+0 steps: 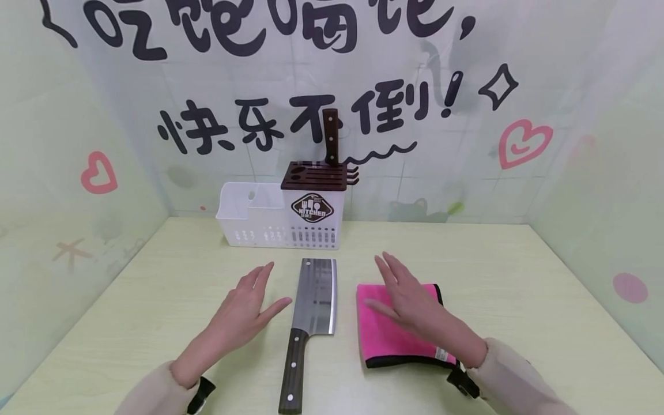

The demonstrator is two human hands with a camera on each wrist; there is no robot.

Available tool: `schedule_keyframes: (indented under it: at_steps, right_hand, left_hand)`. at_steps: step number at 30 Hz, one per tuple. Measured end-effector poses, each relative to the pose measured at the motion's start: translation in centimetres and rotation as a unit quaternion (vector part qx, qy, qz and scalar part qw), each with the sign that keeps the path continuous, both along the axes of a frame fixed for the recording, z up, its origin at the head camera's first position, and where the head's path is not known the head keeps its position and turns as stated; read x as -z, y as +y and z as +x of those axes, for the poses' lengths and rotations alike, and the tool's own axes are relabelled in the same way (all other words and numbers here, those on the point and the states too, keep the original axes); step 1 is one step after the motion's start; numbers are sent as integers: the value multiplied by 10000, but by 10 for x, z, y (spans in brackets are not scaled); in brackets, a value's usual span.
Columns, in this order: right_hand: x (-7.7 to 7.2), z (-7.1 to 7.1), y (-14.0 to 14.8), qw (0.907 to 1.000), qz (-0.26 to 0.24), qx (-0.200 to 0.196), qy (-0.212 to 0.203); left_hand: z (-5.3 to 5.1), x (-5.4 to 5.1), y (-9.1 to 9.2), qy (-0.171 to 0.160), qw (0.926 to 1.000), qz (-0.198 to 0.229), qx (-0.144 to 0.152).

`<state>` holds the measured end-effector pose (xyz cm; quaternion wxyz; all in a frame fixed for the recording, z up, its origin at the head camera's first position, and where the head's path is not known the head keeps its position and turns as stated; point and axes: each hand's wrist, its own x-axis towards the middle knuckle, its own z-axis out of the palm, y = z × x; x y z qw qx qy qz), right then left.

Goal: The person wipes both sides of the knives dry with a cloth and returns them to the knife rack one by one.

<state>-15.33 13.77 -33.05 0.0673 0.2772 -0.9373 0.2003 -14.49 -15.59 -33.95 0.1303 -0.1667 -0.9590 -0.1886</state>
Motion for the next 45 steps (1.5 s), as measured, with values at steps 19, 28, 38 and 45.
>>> schedule_keyframes:
  at_steps: [19, 28, 38, 45]
  right_hand:
    - [19, 0, -56, 9944, 46, -733, -756]
    - [34, 3, -74, 9911, 569, -982, -695]
    - [41, 8, -85, 9869, 997, -1154, -535]
    - [40, 12, -88, 9862, 1267, -1055, -173]
  left_hand:
    - [7, 17, 11, -1235, 9920, -229, 155]
    - [13, 20, 19, -1970, 9782, -650, 56]
    - [14, 25, 26, -1909, 9743, -1198, -20]
    - [16, 25, 31, -1828, 9740, -1334, -83]
